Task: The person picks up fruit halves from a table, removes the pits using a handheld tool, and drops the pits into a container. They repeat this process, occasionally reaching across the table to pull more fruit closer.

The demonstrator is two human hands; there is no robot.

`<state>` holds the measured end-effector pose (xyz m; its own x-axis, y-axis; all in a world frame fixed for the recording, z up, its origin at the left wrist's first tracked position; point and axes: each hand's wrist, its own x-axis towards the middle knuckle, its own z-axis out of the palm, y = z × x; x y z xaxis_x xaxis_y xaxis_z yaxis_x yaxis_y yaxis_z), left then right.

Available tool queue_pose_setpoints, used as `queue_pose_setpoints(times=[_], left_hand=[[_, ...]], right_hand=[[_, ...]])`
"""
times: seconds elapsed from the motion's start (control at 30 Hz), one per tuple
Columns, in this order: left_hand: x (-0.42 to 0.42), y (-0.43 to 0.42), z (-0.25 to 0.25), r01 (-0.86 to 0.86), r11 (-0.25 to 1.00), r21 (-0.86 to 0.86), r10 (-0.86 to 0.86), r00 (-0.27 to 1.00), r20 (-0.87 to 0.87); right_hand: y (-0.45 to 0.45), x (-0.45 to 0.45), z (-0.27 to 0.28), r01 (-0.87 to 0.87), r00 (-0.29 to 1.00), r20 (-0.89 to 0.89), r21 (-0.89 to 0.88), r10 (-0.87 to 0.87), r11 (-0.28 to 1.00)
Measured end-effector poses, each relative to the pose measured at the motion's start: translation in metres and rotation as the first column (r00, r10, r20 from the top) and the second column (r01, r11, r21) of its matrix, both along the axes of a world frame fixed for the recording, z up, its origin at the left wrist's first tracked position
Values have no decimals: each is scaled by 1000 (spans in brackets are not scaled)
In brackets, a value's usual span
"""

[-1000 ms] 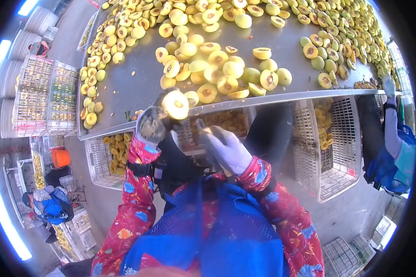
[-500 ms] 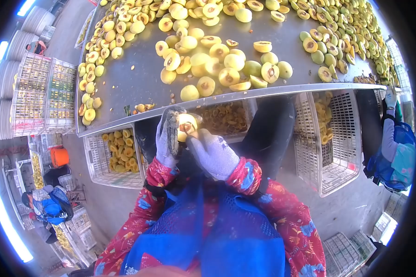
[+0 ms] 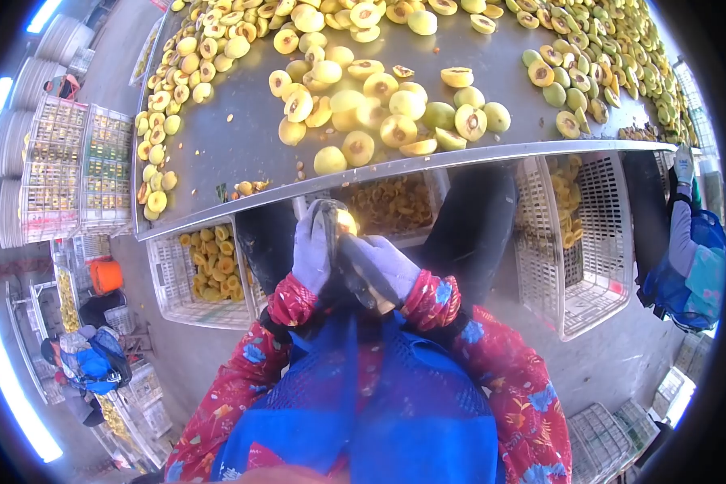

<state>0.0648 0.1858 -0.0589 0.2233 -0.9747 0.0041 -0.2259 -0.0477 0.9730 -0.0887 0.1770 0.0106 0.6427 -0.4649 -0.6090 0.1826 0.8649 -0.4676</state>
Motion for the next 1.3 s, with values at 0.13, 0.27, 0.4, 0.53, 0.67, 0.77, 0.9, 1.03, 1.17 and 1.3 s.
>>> queue_pose_setpoints(times=[0.13, 0.27, 0.4, 0.53, 0.67, 0.77, 0.9, 1.03, 1.17, 1.3], left_hand=[[0, -1, 34, 149, 986, -75, -136, 978, 161], [8, -8, 20, 260, 966, 13, -257, 960, -109], [10, -6, 13, 340, 918, 205, -172, 806, -566], [11, -1, -6, 286, 917, 277, -133, 876, -464], [15, 0, -18, 257, 895, 365, -106, 916, -387], [32, 7, -48, 277, 885, 374, -188, 948, -258], [68, 19, -33, 263, 964, 39, -240, 796, 555], [128, 39, 30, -211, 951, 224, -102, 471, 876], [149, 32, 55, -450, 890, -72, 130, 100, 986], [71, -54, 72, -193, 973, 123, -38, 395, 918]], right_hand=[[4, -8, -27, -61, 917, 388, 376, -97, 925], [1, -9, -32, -65, 938, 342, 335, -57, 940], [-5, -6, -17, -198, 973, -127, -39, 192, 979], [6, -4, -56, -634, 763, -637, -771, -112, 63], [16, 6, -62, -753, 617, -787, -591, 0, 289], [10, 14, -32, -839, 463, -886, -429, 24, 335], [1, 5, -41, -827, 446, -894, -432, -48, 360], [-11, -20, -61, -556, 704, -711, -537, 15, 635], [-18, -31, -43, -49, 995, -87, -97, 40, 994], [-20, -27, -62, -145, 984, -149, -368, 96, 919]])
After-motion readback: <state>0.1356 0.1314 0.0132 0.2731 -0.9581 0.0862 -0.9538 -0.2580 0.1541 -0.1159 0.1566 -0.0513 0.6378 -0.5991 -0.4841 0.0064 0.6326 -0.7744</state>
